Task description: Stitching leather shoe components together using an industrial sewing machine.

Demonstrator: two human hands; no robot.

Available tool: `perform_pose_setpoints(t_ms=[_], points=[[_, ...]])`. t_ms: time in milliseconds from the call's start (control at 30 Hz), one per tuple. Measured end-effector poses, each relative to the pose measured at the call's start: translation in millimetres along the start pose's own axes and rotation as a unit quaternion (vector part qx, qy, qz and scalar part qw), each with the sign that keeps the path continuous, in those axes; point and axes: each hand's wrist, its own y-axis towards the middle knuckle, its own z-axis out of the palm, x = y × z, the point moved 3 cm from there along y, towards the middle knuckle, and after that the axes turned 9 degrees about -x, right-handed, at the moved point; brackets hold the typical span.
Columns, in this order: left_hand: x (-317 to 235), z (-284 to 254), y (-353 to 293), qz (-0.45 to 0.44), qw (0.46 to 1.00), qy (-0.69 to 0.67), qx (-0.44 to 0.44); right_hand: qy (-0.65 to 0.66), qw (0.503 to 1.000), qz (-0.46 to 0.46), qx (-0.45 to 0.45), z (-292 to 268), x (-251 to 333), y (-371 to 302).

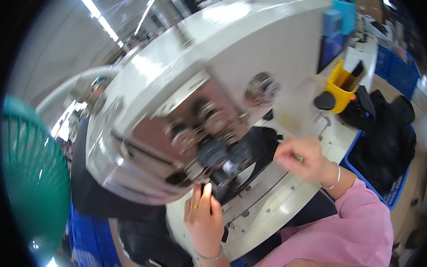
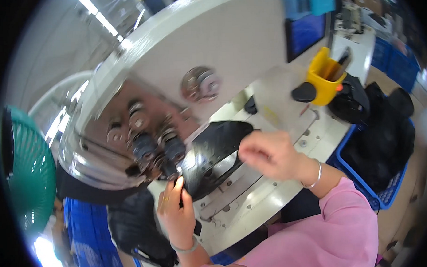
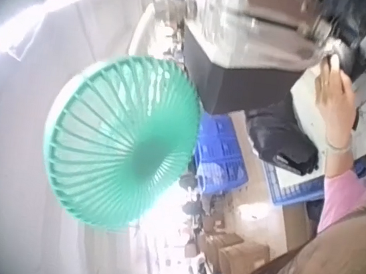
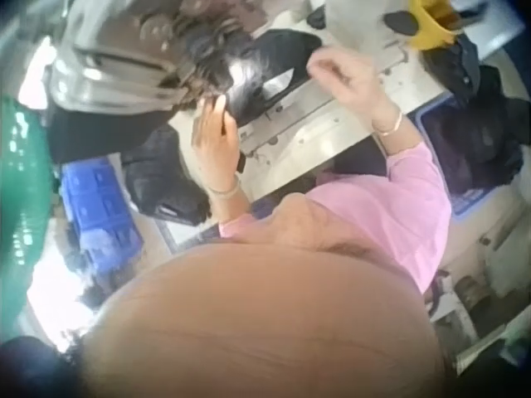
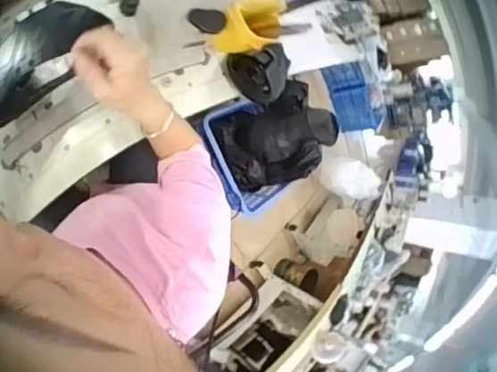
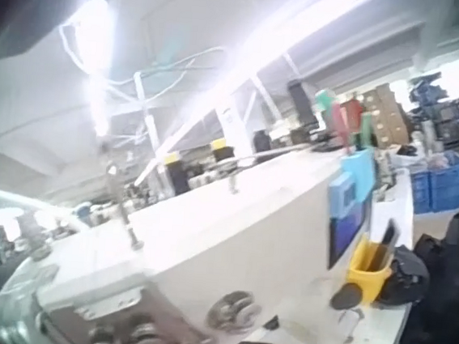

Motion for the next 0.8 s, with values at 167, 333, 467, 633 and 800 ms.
perform_pose_setpoints(t_ms=[167, 333, 467, 633, 800], points=[[6, 1, -3, -0.018, 1.000, 0.004, 0.001, -0.030, 0.976, -0.100, 0.192, 65, 12, -17], [9, 2, -6, -0.018, 1.000, 0.010, -0.014, -0.022, 0.969, -0.076, 0.232, 77, 17, -19], [9, 3, -7, -0.008, 1.000, 0.016, -0.017, -0.013, 0.973, -0.058, 0.222, 80, 16, -15], [9, 3, -7, -0.006, 1.000, 0.018, -0.015, -0.020, 0.975, -0.054, 0.216, 87, 11, -12], [10, 4, -8, -0.006, 1.000, 0.024, -0.005, 0.014, 0.972, -0.038, 0.231, 94, 9, -14]])
